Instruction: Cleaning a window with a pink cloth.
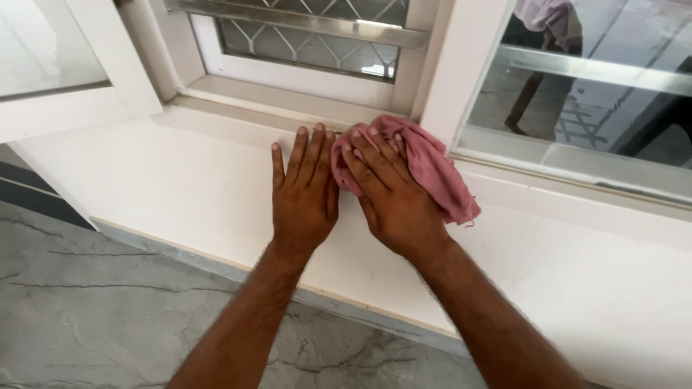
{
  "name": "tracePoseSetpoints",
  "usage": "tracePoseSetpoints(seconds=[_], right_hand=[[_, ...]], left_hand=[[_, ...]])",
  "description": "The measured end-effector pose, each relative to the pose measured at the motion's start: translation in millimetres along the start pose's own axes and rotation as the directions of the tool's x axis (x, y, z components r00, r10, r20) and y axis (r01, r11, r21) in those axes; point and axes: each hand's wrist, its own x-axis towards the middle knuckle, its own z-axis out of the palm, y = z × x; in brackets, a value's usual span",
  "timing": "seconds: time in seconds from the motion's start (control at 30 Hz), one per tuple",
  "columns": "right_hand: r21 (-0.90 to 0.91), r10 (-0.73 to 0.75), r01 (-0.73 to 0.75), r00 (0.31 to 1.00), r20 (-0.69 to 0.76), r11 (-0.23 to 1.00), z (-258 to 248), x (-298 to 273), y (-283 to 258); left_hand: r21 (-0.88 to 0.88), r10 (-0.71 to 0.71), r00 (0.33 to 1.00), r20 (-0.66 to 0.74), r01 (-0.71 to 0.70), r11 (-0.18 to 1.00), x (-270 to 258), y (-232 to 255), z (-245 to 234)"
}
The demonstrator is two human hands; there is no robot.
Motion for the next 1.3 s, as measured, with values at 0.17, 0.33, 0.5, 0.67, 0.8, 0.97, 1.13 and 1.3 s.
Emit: tracePoseSetpoints(seconds=[0.17,0.33,0.5,0.67,0.8,0.97,1.13,1.3], right_hand=[[0.072,0.032,-0.031,0.999,-0.018,0.997,-8.6,21.6,-5.0],[0.089,-0.017,0.029,0.990,-0.137,0.996,2.8,48.2,-15.3],[-0.103,0.214,-0.214,0.977,-0.015,0.971,21.3,77.6,-16.2],[-0.149,0.275,-0.272,0.961,0.001,0.951,49.9,85.9,-12.0],[-0.182,0.257,-0.253,0.967,-0.004,0.950,82.3,98.6,-14.0],[-0.132,0.230,-0.233,0.973,-0.035,0.964,114.4,125.8,-27.0],[-0.049,0.231,-0.232,0.972,-0.031,0.971,137.5,143.1,-36.6],[-0.113,0.176,-0.172,0.984,0.029,0.979,162.3,160.1,-40.4]], left_hand=[[-0.053,0.010,0.997,-0.074,-0.014,0.999,-0.8,-13.8,1.0],[-0.143,-0.062,0.985,-0.164,0.038,0.989,-2.0,-15.5,19.2],[-0.070,-0.026,0.972,-0.235,0.010,0.997,3.6,-34.7,24.0],[-0.094,-0.269,0.936,-0.229,0.254,0.963,15.9,-55.7,9.4],[-0.155,-0.306,0.920,-0.245,0.274,0.949,11.8,-61.0,15.6],[-0.120,-0.329,0.912,-0.245,0.308,0.944,6.6,-65.0,28.6],[-0.030,-0.321,0.907,-0.271,0.325,0.945,8.5,-61.7,33.3],[-0.053,-0.440,0.861,-0.256,0.442,0.896,10.8,-65.7,40.1]])
